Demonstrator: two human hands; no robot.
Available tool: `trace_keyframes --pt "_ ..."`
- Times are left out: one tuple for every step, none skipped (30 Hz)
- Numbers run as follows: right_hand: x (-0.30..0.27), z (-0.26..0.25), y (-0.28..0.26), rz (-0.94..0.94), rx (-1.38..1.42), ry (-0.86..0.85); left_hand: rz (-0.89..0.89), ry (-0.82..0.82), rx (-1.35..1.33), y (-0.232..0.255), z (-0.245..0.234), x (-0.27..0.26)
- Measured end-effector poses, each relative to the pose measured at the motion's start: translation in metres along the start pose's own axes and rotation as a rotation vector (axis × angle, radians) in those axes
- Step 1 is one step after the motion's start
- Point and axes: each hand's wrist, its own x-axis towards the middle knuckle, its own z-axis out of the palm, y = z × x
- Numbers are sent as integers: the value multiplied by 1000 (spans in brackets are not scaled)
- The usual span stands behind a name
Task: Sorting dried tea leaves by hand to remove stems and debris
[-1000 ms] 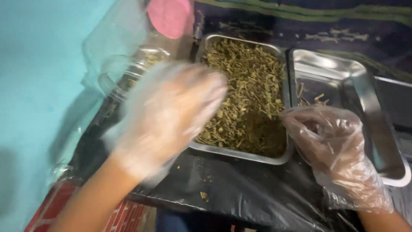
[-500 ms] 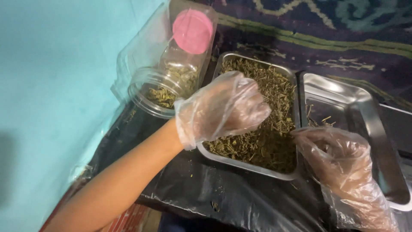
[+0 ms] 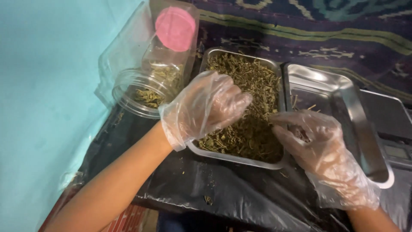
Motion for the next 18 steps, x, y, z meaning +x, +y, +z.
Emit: trace_keyframes --pt "6 2 6 -185 89 -11 179 0 514 7 -2 4" --pt "11 4 13 -370 178 -23 361 2 1027 13 -4 8" --pt "17 5 13 -364 176 -21 363 0 1021 13 -4 9" --pt "24 6 13 -438 161 -32 305 -60 1077 13 -3 10" --pt "30 7 13 -512 147 -46 245 -120 1132 13 -3 11" --pt "36 6 0 -506 145 -46 247 -121 1127 17 -4 10" --pt "42 4 -12 -314 32 -119 340 33 1117 21 -5 9" --pt "49 3 -24 -121 -80 -191 432 186 1100 25 -6 8" --pt "54 8 -20 -120 -81 -190 432 187 1098 16 -5 3" --pt "59 14 -16 -133 -205 -276 474 229 1100 8 -5 -3" --pt "64 21 -13 -148 -328 -361 515 271 1103 0 -5 -9" --pt "65 25 -15 -149 -327 -361 515 270 1104 6 -7 -7" --pt "66 29 -18 -226 -295 -334 511 267 1136 12 -8 -4" --pt "67 32 -21 -302 -263 -307 507 263 1169 18 -10 -2" --pt "67 35 -22 -303 -263 -308 507 263 1169 13 -9 -5" --pt "68 38 -24 -239 -254 -299 508 260 1194 8 -8 -7" --pt "69 41 -25 -174 -246 -288 513 258 1219 3 -8 -9" --pt "66 36 -32 -174 -247 -286 515 258 1219 8 -7 -4"
